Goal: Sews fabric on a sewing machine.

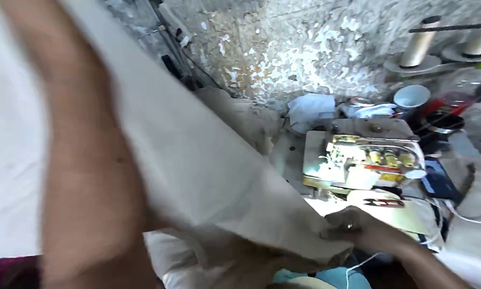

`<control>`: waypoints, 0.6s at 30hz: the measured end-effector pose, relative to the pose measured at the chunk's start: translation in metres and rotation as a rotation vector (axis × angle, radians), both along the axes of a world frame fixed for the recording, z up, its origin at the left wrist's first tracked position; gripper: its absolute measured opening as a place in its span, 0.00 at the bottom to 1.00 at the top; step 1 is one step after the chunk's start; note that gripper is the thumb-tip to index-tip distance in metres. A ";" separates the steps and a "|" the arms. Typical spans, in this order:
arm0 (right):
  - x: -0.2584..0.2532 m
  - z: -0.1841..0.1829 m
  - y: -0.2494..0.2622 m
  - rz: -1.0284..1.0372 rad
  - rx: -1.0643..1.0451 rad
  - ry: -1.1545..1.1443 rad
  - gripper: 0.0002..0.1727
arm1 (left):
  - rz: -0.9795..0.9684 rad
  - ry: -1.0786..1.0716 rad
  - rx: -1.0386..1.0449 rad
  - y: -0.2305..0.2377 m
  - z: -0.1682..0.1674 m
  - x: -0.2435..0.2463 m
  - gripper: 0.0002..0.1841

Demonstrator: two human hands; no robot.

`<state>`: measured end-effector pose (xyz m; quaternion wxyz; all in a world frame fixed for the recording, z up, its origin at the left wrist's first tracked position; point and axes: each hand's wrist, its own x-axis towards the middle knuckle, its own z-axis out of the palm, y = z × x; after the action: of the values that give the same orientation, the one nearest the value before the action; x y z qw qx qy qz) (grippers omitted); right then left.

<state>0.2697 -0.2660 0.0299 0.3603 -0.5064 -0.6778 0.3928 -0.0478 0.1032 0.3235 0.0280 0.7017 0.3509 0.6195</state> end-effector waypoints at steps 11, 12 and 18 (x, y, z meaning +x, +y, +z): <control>0.034 -0.113 -0.039 -0.520 -0.312 -0.164 0.23 | -0.805 0.655 -0.608 -0.136 -0.370 0.277 0.12; 0.034 -0.115 -0.020 -0.588 -0.248 -0.111 0.25 | -0.829 0.642 -0.577 -0.135 -0.378 0.276 0.12; 0.006 -0.166 0.070 -0.591 -0.082 0.422 0.21 | -0.602 0.766 -0.422 -0.120 -0.367 0.276 0.11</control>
<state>0.2755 -0.1962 -0.1363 0.5697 -0.6020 -0.3967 0.3946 0.2284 -0.0171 -0.0437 0.2149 0.9265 0.2360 0.1992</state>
